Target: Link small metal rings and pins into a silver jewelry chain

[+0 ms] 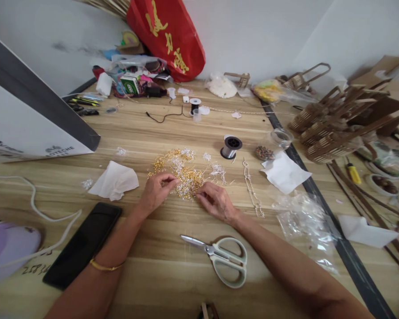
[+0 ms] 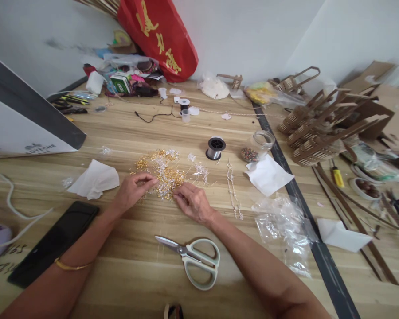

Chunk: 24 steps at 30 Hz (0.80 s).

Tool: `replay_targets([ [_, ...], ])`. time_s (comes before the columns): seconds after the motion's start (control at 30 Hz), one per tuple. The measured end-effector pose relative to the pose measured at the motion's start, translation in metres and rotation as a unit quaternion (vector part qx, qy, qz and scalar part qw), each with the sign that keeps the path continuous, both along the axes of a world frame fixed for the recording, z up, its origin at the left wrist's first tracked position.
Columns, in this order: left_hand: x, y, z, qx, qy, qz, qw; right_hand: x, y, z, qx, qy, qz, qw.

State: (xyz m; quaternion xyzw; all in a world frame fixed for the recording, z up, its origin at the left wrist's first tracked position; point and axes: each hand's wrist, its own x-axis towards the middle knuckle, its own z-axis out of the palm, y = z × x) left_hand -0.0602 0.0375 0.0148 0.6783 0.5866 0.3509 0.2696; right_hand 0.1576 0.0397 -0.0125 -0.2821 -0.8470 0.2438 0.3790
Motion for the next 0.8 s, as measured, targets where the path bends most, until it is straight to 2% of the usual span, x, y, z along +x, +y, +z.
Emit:
replay_targets([
  [0.1, -0.008, 0.002, 0.004, -0.029, 0.003, 0.010, 1.000, 0.000, 0.000, 0.000, 0.002, 0.003, 0.000, 1.000],
  [0.23, -0.021, 0.005, 0.003, -0.052, 0.062, 0.028, 0.996, 0.000, 0.000, -0.001, 0.001, -0.001, 0.001, 1.000],
  [0.37, -0.027, 0.006, 0.000, -0.044, 0.120, 0.063, 0.990, -0.001, 0.000, -0.002, 0.000, -0.004, 0.000, 1.000],
  [0.5, -0.025, 0.005, -0.002, -0.038, 0.167, 0.046, 0.984, -0.001, 0.001, -0.002, -0.002, -0.001, 0.002, 1.000],
  [0.8, -0.022, 0.006, -0.007, 0.014, 0.165, 0.055, 0.985, 0.000, 0.001, -0.001, 0.003, 0.005, 0.001, 1.000],
])
